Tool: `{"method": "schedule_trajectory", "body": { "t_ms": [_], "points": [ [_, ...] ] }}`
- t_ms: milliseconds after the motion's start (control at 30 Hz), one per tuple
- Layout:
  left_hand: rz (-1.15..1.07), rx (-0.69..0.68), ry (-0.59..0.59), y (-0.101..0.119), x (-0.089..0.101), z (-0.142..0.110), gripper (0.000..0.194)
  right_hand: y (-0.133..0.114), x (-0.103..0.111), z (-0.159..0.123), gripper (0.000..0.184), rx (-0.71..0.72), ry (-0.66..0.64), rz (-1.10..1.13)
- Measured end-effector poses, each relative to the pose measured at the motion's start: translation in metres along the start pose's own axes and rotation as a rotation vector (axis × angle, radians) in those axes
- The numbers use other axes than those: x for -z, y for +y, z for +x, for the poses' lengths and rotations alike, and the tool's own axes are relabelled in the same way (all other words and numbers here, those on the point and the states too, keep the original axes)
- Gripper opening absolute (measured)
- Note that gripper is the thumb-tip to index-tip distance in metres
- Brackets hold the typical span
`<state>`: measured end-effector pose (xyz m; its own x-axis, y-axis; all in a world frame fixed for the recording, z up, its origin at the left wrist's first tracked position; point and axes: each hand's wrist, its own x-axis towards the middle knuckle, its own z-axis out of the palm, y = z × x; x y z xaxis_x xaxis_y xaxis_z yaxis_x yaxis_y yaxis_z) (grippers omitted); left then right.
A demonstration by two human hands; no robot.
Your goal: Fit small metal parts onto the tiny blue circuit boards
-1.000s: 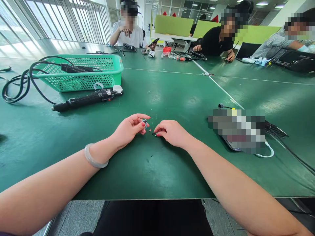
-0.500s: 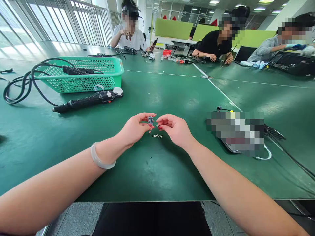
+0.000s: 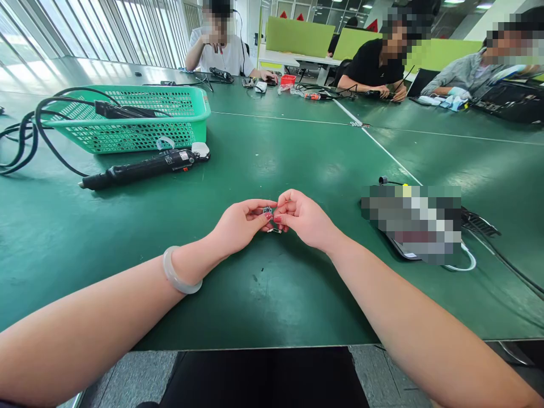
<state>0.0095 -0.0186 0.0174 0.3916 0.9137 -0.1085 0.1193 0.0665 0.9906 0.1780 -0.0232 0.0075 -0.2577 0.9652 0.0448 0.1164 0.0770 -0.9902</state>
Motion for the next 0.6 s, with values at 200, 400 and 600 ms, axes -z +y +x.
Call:
{"method": "schedule_trajectory", "body": {
  "t_ms": [200,400,600],
  "points": [
    [-0.049,0.052,0.03,-0.0013,0.0008,0.0027,0.03,-0.0039,-0.0033,-0.0068,0.009,0.071,0.058,-0.203],
    [-0.048,0.031,0.047,-0.0029,0.0023,0.0031,0.033,-0.0063,-0.0047,-0.0085,0.011,0.218,0.193,-0.438],
    [-0.096,-0.015,0.012,-0.0043,0.002,0.0022,0.044,0.0013,0.0002,-0.0012,0.012,0.056,0.26,-0.246]
  ]
}}
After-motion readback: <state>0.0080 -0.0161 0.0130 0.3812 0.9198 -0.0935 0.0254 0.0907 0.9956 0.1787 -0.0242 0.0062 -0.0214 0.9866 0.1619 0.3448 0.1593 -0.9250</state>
